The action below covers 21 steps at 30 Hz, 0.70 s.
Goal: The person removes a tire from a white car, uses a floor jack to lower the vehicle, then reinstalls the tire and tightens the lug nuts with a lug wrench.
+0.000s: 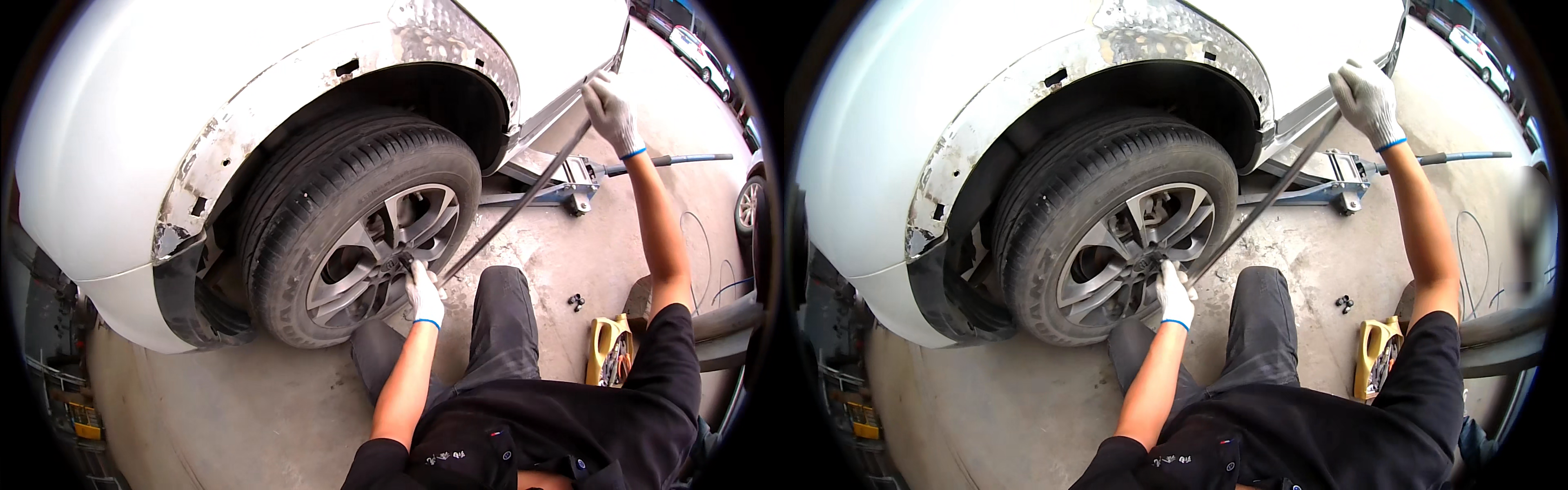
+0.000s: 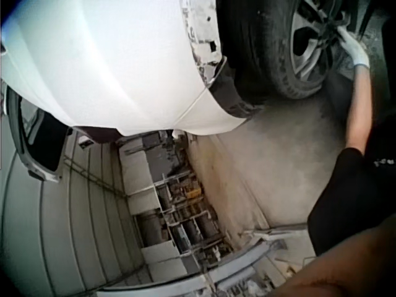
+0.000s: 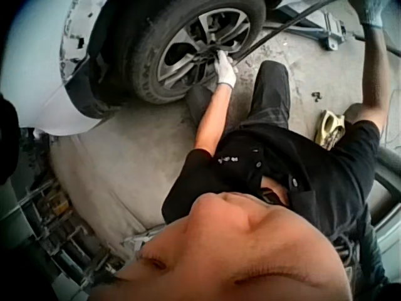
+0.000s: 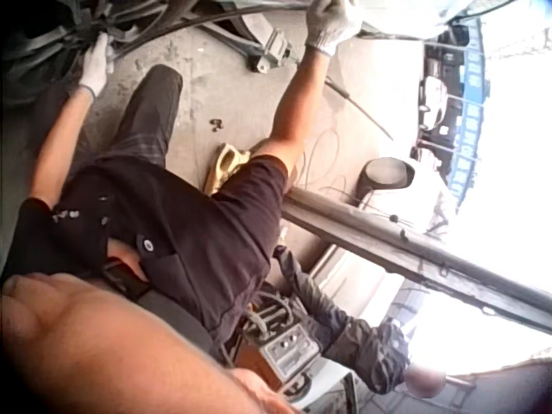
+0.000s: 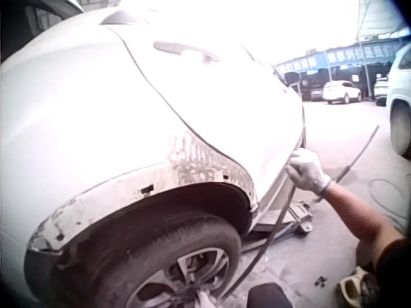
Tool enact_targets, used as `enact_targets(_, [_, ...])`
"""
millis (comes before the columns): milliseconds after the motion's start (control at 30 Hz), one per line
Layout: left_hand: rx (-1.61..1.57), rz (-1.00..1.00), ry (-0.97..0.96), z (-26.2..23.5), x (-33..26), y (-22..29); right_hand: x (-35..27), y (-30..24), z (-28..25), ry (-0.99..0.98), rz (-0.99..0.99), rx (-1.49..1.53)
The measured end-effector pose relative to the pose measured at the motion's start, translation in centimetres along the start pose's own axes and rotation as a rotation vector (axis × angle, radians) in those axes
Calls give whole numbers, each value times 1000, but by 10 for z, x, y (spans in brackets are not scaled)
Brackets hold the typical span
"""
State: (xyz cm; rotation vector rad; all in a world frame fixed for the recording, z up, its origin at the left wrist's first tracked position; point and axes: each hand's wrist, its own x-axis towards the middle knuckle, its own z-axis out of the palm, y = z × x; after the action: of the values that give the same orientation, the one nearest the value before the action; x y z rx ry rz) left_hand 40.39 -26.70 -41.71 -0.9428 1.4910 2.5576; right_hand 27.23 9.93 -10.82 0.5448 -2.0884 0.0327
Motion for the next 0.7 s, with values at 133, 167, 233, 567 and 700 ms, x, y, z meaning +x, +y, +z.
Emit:
enact_targets(133, [-102,-50,-16,2,4,12,42,-17,-13,53,-105,110])
enact_targets(167, [-121,-65,-10,0,3,14,55,-26,-16,87,-167,133])
enact_targets(233, [-175,-92,-37,1,4,14,80,-41,-27,148,-294,154])
enact_targets(567, [-488,-52,-257,-25,54,-1,208,-197,-36,497,-829,411])
enact_targets(700, [-551,-68,-176,-19,30,34,218,-229,-54,482,-952,439])
